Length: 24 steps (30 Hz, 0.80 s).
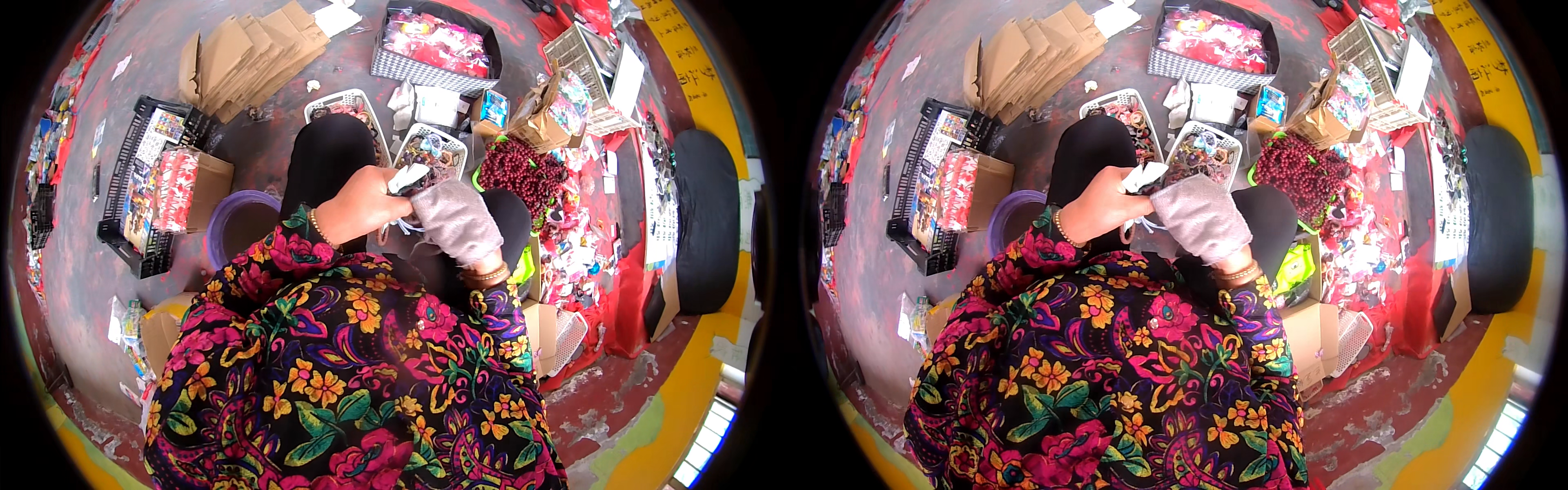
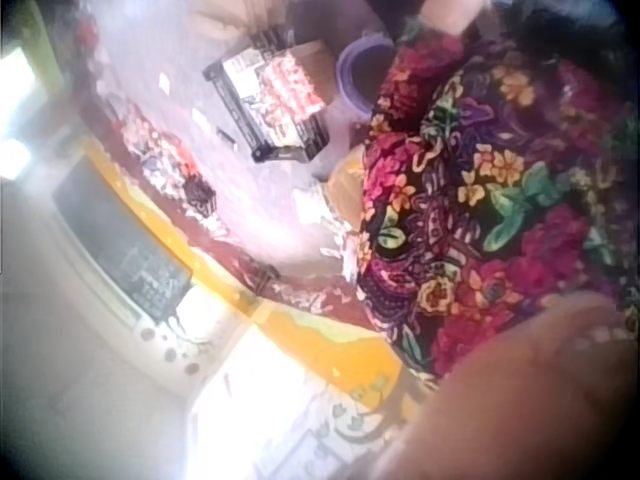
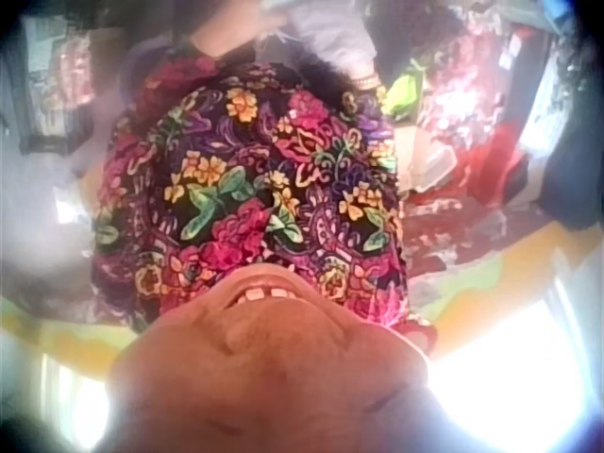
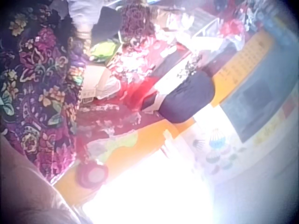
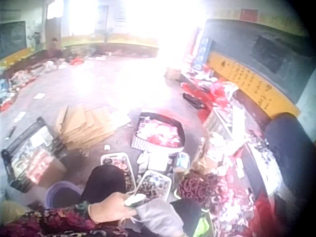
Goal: The person sits on the floor surrounded by baskets of small items and wipes individual plastic accessories with a cloth. They pick up items one by one, rub them with the cloth, and place them back into the baskets.
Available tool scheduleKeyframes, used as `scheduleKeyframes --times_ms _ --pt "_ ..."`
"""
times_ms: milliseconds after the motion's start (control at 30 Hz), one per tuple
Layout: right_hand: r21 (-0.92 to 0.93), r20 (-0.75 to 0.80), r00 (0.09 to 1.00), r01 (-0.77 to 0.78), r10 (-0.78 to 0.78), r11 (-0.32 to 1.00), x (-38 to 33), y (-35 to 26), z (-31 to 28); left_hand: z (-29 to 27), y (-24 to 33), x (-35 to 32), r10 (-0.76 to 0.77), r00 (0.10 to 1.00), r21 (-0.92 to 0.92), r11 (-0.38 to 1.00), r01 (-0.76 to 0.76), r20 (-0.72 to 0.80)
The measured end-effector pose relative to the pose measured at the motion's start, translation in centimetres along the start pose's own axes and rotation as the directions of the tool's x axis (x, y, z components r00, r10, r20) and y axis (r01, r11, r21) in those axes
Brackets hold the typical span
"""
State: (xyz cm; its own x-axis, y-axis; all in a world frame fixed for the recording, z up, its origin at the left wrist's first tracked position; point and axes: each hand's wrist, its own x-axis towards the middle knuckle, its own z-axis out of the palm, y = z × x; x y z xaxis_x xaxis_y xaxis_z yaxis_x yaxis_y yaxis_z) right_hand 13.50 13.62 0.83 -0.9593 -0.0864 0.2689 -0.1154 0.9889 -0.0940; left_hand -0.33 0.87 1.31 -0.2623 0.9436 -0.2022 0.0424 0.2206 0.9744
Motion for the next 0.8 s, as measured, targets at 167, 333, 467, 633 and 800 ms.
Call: scheduleKeyframes --times_ms 167,333,467,633,800 --pt "0.293 0.028 0.967 -0.252 0.255 0.922 -0.1 -0.2 0.6 0.6 -0.7 0.3 0.078 0.996 -0.134 0.988 -0.072 0.039" --pt "0.507 -0.068 0.915 -0.311 0.397 0.804 -1.1 -0.3 1.1 1.3 0.2 0.1 0.036 0.999 -0.475 0.880 -0.018 0.029" --pt "0.379 -0.060 0.947 -0.272 0.316 0.885 -0.2 -0.3 0.0 2.0 -1.2 0.7 0.085 0.993 -0.426 0.904 -0.042 0.084" --pt "0.407 0.065 0.847 -0.505 0.527 0.761 -0.4 -0.6 0.1 2.5 -1.1 0.5 0.001 0.997 -0.440 0.897 0.033 0.075" --pt "0.432 -0.107 0.896 -0.348 0.431 0.832 -0.7 -0.1 0.8 1.7 -0.8 0.6 -0.026 0.999 -0.618 0.785 0.035 0.024"
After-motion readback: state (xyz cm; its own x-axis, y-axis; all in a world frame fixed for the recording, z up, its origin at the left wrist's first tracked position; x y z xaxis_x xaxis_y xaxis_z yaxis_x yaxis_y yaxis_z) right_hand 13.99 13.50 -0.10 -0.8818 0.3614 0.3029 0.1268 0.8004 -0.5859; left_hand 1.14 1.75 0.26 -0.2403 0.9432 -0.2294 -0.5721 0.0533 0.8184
